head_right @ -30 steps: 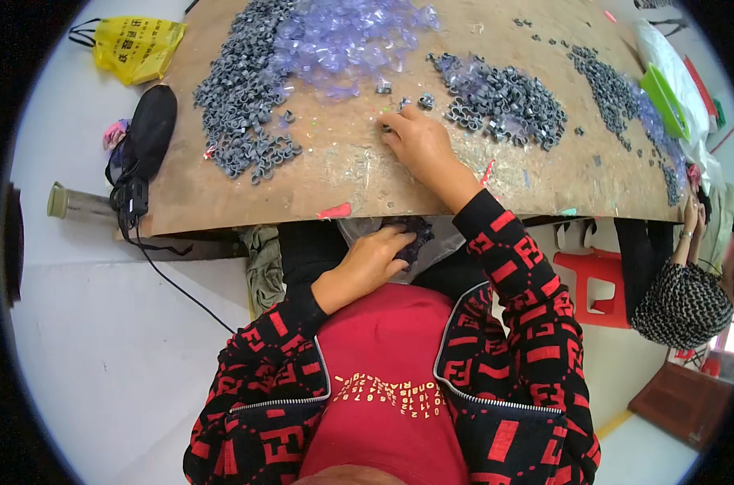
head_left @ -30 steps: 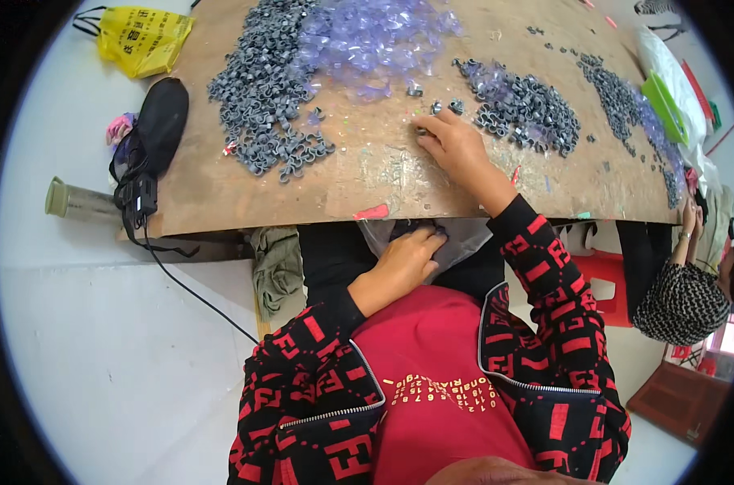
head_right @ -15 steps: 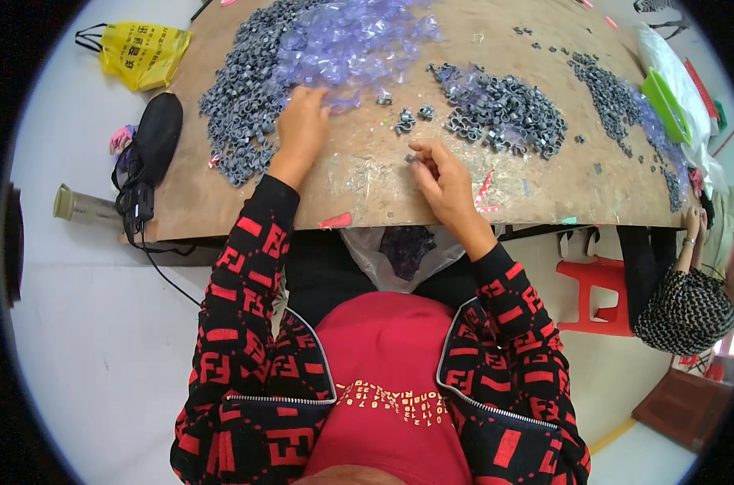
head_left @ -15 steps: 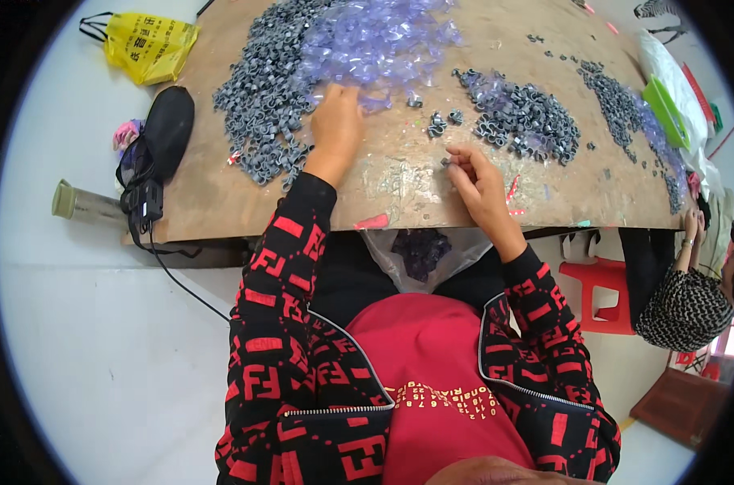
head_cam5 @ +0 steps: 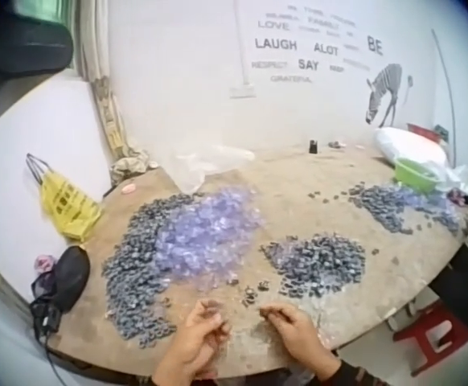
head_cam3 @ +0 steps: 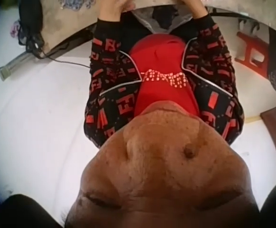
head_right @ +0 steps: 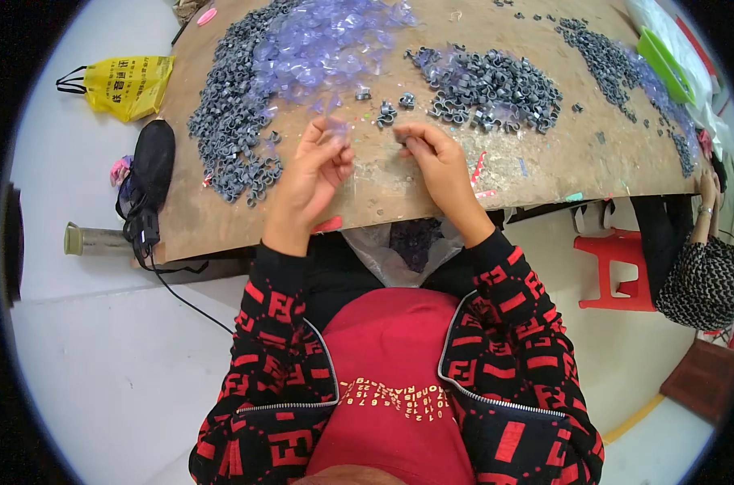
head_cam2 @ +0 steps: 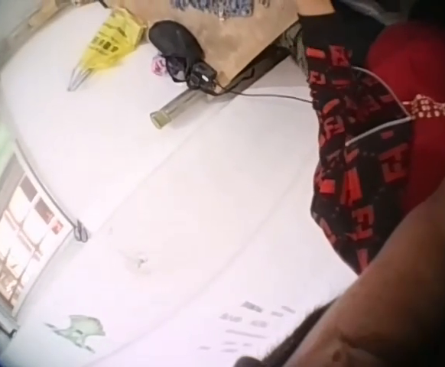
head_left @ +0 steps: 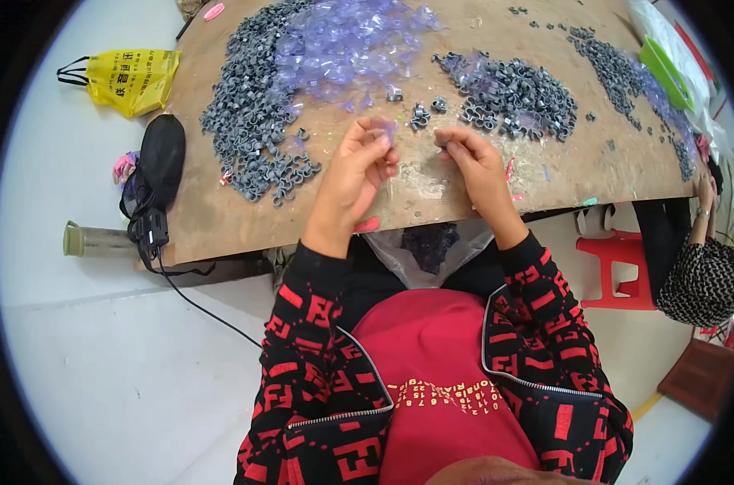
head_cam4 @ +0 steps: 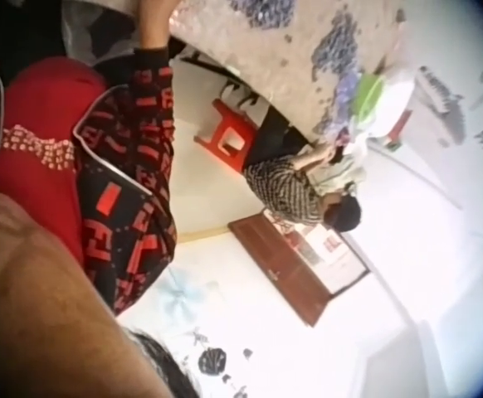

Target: Packaging small plastic and metal components into small plastic bags.

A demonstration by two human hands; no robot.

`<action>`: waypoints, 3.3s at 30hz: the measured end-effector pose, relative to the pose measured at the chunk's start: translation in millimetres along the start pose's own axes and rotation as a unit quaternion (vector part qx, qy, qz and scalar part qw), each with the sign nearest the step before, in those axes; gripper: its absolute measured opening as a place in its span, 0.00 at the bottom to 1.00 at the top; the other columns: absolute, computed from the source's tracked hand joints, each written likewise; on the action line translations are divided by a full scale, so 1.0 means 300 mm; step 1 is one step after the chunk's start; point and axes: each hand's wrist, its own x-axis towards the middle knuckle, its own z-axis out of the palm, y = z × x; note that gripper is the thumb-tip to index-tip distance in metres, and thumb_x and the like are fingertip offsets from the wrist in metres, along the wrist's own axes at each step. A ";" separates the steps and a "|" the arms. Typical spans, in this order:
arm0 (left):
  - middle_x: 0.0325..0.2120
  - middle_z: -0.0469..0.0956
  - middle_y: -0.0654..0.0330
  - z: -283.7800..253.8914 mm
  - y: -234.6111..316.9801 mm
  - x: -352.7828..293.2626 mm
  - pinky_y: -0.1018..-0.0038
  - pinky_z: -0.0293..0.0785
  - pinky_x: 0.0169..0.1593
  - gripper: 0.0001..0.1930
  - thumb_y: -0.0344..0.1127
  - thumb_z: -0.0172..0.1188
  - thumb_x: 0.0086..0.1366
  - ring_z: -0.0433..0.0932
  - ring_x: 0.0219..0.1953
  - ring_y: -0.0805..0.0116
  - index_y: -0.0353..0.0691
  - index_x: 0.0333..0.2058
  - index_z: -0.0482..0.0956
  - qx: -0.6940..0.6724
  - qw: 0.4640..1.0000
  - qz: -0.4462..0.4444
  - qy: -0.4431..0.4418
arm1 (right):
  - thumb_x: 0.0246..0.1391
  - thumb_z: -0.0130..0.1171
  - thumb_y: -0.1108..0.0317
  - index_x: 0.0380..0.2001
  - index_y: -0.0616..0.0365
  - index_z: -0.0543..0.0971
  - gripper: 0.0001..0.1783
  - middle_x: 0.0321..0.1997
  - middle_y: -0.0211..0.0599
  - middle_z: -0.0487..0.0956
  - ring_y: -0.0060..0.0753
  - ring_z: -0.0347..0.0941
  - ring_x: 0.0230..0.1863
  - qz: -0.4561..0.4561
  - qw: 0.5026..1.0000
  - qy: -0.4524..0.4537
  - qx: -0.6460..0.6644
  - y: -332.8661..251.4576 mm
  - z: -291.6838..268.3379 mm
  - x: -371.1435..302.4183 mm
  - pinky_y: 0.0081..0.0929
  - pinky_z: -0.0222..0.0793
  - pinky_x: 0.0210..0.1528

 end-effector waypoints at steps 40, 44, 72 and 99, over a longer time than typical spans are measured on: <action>0.34 0.77 0.64 0.141 -0.079 -0.164 0.80 0.74 0.36 0.10 0.32 0.56 0.64 0.76 0.32 0.76 0.43 0.44 0.72 -0.222 0.972 -0.028 -0.077 | 0.60 0.50 0.74 0.51 0.63 0.73 0.16 0.45 0.36 0.77 0.24 0.72 0.45 -0.061 0.998 -0.033 -0.003 -0.247 0.067 -0.121 0.22 0.68 0.49; 0.34 0.76 0.63 0.131 -0.069 -0.164 0.80 0.74 0.37 0.09 0.30 0.56 0.64 0.75 0.33 0.76 0.42 0.43 0.72 -0.271 0.957 -0.037 -0.099 | 0.60 0.49 0.76 0.44 0.64 0.75 0.10 0.44 0.38 0.77 0.26 0.73 0.45 -0.041 0.995 -0.006 0.096 -0.291 0.075 -0.134 0.24 0.67 0.50; 0.30 0.78 0.58 0.214 -0.075 -0.191 0.79 0.75 0.34 0.05 0.23 0.58 0.61 0.77 0.32 0.73 0.33 0.36 0.75 0.206 0.941 0.254 0.082 | 0.51 0.57 0.78 0.36 0.60 0.78 0.08 0.33 0.33 0.76 0.25 0.72 0.36 -0.171 0.978 0.008 -0.117 -0.256 0.055 -0.145 0.21 0.68 0.39; 0.31 0.77 0.61 0.201 -0.056 -0.198 0.80 0.73 0.37 0.08 0.29 0.58 0.62 0.75 0.29 0.76 0.35 0.40 0.74 -0.005 0.990 0.113 0.080 | 0.51 0.56 0.81 0.40 0.57 0.80 0.13 0.38 0.37 0.75 0.30 0.73 0.38 -0.237 0.927 -0.003 -0.290 -0.265 0.051 -0.173 0.20 0.68 0.37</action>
